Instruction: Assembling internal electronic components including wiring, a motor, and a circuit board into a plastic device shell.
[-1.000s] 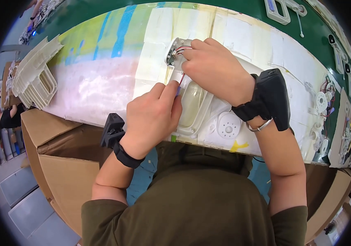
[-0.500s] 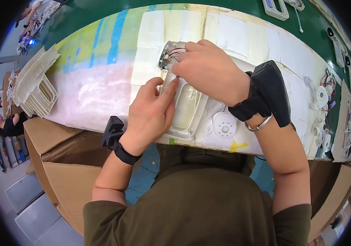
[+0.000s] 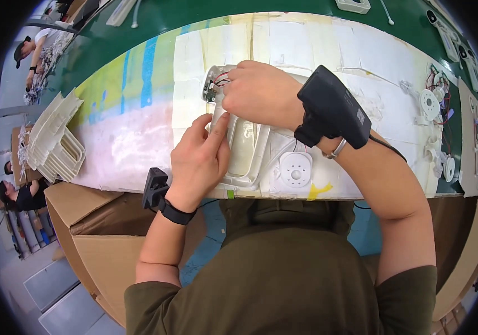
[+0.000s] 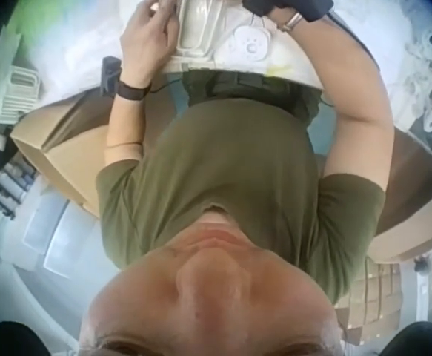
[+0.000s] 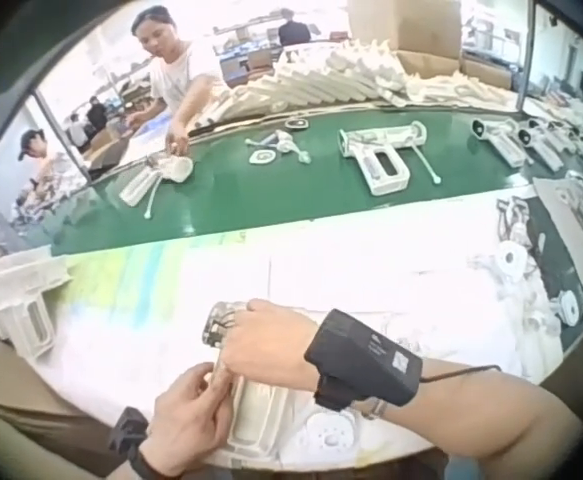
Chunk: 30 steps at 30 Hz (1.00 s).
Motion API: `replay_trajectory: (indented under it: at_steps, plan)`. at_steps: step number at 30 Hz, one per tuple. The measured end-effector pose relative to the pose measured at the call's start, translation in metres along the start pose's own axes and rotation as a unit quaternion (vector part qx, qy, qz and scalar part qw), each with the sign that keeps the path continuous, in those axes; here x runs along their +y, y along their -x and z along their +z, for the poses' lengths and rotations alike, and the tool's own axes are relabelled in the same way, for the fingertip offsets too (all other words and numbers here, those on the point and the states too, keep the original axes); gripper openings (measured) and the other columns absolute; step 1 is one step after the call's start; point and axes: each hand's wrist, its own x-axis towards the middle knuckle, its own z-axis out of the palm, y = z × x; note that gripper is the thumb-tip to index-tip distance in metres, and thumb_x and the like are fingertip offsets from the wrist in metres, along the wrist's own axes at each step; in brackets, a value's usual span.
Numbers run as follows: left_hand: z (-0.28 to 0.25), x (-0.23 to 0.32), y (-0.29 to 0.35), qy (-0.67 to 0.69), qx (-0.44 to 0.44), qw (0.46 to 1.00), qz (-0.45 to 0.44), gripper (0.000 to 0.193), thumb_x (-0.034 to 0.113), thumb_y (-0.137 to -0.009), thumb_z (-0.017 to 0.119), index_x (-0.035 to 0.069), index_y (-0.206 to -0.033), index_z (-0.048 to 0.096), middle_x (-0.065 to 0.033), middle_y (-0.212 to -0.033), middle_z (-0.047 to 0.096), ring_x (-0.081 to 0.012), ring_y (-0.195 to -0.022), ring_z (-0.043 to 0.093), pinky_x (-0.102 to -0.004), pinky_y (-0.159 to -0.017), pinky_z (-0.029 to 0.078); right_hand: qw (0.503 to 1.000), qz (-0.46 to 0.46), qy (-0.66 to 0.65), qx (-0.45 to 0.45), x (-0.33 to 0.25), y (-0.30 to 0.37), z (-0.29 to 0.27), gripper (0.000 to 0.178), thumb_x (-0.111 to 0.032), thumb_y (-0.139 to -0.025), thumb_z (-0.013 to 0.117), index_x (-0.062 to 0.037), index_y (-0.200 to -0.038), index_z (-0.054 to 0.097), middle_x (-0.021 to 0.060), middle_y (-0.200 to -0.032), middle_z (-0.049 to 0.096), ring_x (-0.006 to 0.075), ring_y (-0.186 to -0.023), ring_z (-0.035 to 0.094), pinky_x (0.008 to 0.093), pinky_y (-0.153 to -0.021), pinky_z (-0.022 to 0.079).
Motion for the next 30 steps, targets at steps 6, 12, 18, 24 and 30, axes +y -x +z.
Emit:
replay_trajectory:
  at_steps: [6,12,18,24,30]
  plan:
    - [-0.006,0.000,-0.011,-0.042,-0.037,0.998,0.022,0.036,0.008,-0.074,0.060,0.012,-0.109,0.066,-0.0082,-0.094,0.059,-0.0230,-0.072,0.057,-0.0337,-0.061,0.048,1.000,0.014,0.010,0.010,-0.003,-0.001,0.003,0.006,-0.010,-0.072,0.061,-0.0090,-0.070,0.067,0.0033,-0.082,0.065,0.0193,-0.088,0.060,0.0292,-0.079,0.045]
    - [-0.004,0.010,0.014,0.033,-0.029,0.996,-0.083,0.031,0.011,-0.081,0.057,0.007,-0.112,0.063,-0.0125,-0.103,0.058,-0.0281,-0.083,0.058,-0.0355,-0.072,0.048,0.913,0.167,-0.237,0.287,-0.002,0.069,-0.034,0.026,-0.008,-0.074,0.070,-0.0033,-0.099,0.065,0.0124,-0.095,0.065,0.0288,-0.093,0.060,0.0349,-0.080,0.049]
    - [-0.031,0.022,-0.011,0.176,0.029,0.984,-0.016,0.034,0.010,-0.084,0.060,-0.001,-0.116,0.057,-0.0188,-0.106,0.058,-0.0330,-0.096,0.056,-0.0375,-0.083,0.046,0.912,0.336,-0.093,0.217,-0.026,0.144,0.006,0.050,-0.007,-0.072,0.071,-0.0064,-0.118,0.051,0.0119,-0.099,0.061,0.0298,-0.098,0.056,0.0361,-0.084,0.045]
    - [-0.008,0.067,-0.093,0.114,0.034,0.976,0.184,0.026,0.012,-0.078,0.067,0.002,-0.102,0.063,-0.0145,-0.092,0.062,-0.0315,-0.081,0.059,-0.0380,-0.074,0.047,0.845,0.397,-0.234,0.272,-0.028,0.134,-0.015,0.047,-0.004,-0.073,0.070,-0.0061,-0.116,0.051,0.0143,-0.096,0.060,0.0303,-0.087,0.059,0.0351,-0.072,0.049]
    - [0.003,0.053,-0.108,0.317,-0.106,0.930,0.151,0.035,0.007,-0.080,0.069,0.000,-0.112,0.058,-0.0090,-0.087,0.065,-0.0157,-0.085,0.060,-0.0263,-0.076,0.048,0.806,0.425,-0.254,0.324,-0.048,0.144,-0.016,0.043,-0.010,-0.073,0.073,-0.0046,-0.111,0.053,0.0129,-0.093,0.059,0.0302,-0.083,0.059,0.0351,-0.070,0.049]
